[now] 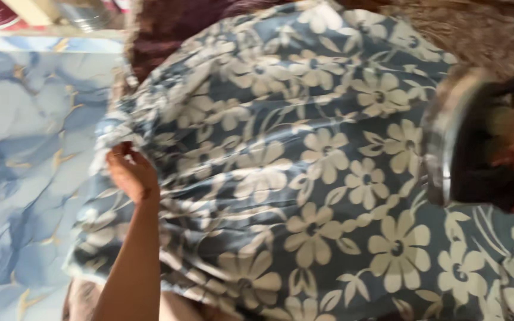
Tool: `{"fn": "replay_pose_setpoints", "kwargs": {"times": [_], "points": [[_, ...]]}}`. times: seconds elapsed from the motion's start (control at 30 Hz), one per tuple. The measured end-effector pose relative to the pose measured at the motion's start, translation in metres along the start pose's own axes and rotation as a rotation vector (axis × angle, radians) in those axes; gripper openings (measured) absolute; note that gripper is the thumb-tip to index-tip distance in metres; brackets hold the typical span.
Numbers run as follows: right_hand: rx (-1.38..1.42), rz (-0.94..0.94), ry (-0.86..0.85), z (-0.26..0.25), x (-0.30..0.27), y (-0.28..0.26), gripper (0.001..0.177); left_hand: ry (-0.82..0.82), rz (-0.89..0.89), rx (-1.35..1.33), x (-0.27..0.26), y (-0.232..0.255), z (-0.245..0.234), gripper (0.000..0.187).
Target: The person irons a blue floral dress laid out on a patterned floor mat. They use a silver electric iron to smooth the fabric, frequently adjusting and folding the dress to reach different sections.
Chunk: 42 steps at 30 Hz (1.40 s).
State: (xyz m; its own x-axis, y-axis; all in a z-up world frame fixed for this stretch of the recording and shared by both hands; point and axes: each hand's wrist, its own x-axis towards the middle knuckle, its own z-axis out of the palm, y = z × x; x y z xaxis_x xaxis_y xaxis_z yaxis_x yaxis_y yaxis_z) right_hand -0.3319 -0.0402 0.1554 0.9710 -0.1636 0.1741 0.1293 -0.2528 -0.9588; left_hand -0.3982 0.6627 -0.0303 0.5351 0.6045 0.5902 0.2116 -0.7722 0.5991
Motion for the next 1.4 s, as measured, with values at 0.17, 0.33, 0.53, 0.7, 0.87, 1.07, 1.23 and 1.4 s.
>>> {"fn": "replay_pose_setpoints", "kwargs": {"times": [0.17,0.33,0.53,0.7,0.87,1.07,1.23,1.4], "points": [[0.056,0.059,-0.437,0.172,-0.043,-0.115,0.035,-0.216,0.201,0.109,-0.008,-0.045,-0.018,0.033],[-0.345,0.178,-0.638,0.341,-0.104,-0.159,0.046,-0.303,0.153,0.240,-0.001,-0.034,-0.042,0.034],[-0.610,-0.155,-0.946,0.434,-0.177,-0.106,0.042,-0.414,0.073,0.123,0.003,-0.037,-0.051,0.023],[-0.674,-0.498,-0.798,0.467,-0.216,-0.078,0.039,-0.252,0.139,0.144,0.005,-0.038,-0.045,0.022],[-0.894,-0.054,-0.702,0.483,-0.178,-0.063,0.042,-0.334,0.029,0.095,0.002,-0.035,-0.049,0.019],[-0.916,-0.140,-0.563,0.482,-0.150,-0.057,0.052,-0.260,0.078,0.050,0.006,-0.032,-0.053,0.021],[-0.808,-0.171,-0.769,0.464,-0.193,-0.077,0.042,-0.321,-0.004,0.034,0.001,-0.031,-0.055,0.022],[-0.839,0.033,-0.801,0.492,-0.214,-0.093,0.040,-0.313,-0.038,0.052,0.005,-0.033,-0.049,0.023]]}}
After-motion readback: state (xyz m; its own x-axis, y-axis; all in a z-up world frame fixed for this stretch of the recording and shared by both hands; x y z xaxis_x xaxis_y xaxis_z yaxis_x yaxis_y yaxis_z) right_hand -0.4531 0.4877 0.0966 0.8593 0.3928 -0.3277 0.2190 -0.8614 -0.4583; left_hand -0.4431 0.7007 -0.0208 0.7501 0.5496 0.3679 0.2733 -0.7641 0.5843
